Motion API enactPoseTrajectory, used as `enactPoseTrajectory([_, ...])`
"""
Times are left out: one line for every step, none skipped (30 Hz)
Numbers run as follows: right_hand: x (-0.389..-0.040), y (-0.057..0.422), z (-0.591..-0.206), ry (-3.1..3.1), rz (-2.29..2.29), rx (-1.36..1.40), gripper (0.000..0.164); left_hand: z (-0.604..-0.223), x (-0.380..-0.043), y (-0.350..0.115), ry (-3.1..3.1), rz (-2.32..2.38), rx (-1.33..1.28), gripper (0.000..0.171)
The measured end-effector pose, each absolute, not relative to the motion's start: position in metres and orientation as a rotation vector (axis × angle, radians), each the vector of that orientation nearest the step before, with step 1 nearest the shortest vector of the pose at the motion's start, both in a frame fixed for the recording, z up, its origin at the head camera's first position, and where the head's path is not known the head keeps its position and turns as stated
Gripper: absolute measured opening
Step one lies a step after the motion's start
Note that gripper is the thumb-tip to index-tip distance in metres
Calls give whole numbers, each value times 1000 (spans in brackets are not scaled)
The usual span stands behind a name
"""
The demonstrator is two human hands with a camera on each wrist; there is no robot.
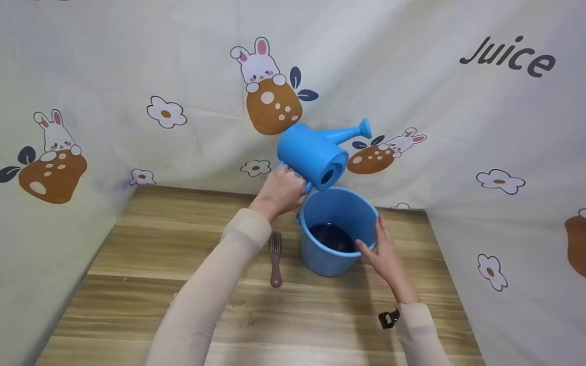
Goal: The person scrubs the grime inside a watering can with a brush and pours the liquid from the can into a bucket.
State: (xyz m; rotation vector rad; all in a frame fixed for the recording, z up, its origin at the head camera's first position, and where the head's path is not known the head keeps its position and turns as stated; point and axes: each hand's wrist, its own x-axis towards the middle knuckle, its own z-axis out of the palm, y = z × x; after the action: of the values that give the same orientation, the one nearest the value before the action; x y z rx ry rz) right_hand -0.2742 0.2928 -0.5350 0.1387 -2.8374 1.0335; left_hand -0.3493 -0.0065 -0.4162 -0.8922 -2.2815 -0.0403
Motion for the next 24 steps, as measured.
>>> enactPoseTrajectory([-274, 293, -535, -2837, 1036, 137, 87, -416, -350, -6, -2275, -34, -895, 36])
enactPoseTrajectory([-274, 293, -535, -2837, 1040, 134, 87, -416, -350, -5, -2263, -27, -896, 36])
enactPoseTrajectory([-274, 293, -535, -2837, 1040, 133, 87, -415, -351, -4, -2252, -23, -900, 36])
enactPoseTrajectory([-274, 293, -535, -2835, 1044, 130, 87, -415, -351, -3, -2243, -18, -902, 36])
enactPoseTrajectory([-274, 293, -535, -2835, 1046, 129, 87, -415, -352, -2, -2233, -5, -902, 36])
enactPoseTrajectory([-274, 293, -534, -2835, 1045, 129, 87, -415, -352, -1, -2224, 3, -901, 35])
enactPoseTrajectory([-274, 293, -534, -2837, 1045, 126, 87, -414, -353, 0, -2217, 11, -903, 34])
enactPoseTrajectory([-274, 293, -535, -2840, 1043, 125, 87, -413, -353, 1, -2213, 24, -904, 34])
enactPoseTrajectory([-274, 293, -535, -2841, 1041, 124, 87, -413, -353, 2, -2211, 39, -905, 33])
enactPoseTrajectory([-274, 293, -535, -2839, 1046, 123, 87, -412, -353, 3, -2211, 58, -907, 33])
enactPoseTrajectory([-273, 293, -535, -2839, 1045, 122, 86, -411, -354, 5, -2212, 73, -911, 33])
enactPoseTrajectory([-273, 293, -535, -2839, 1041, 122, 86, -411, -354, 6, -2213, 83, -914, 33])
enactPoseTrajectory([-274, 293, -535, -2831, 1048, 126, 86, -410, -354, 7, -2213, 92, -918, 32])
enactPoseTrajectory([-274, 292, -535, -2821, 1056, 131, 86, -409, -354, 8, -2212, 103, -923, 32])
enactPoseTrajectory([-274, 292, -535, -2812, 1062, 135, 86, -408, -355, 9, -2209, 110, -926, 31])
enactPoseTrajectory([-274, 292, -535, -2808, 1062, 139, 86, -408, -355, 10, -2208, 115, -932, 31])
enactPoseTrajectory([-274, 292, -535, -2806, 1059, 142, 86, -407, -355, 11, -2207, 119, -939, 31])
enactPoseTrajectory([-274, 292, -535, -2801, 1060, 147, 86, -406, -355, 12, -2207, 126, -945, 30])
enactPoseTrajectory([-274, 292, -536, -2795, 1065, 150, 85, -405, -355, 13, -2211, 134, -952, 30])
enactPoseTrajectory([-274, 292, -536, -2796, 1061, 147, 86, -405, -356, 14, -2220, 143, -957, 31])
enactPoseTrajectory([-274, 291, -536, -2798, 1062, 145, 86, -403, -356, 15, -2233, 152, -962, 31])
enactPoseTrajectory([-274, 291, -536, -2801, 1060, 143, 86, -402, -356, 16, -2248, 162, -967, 32])
enactPoseTrajectory([-274, 291, -536, -2799, 1064, 143, 86, -401, -356, 17, -2263, 168, -969, 33])
enactPoseTrajectory([-274, 291, -536, -2797, 1067, 143, 86, -400, -356, 18, -2279, 173, -970, 34])
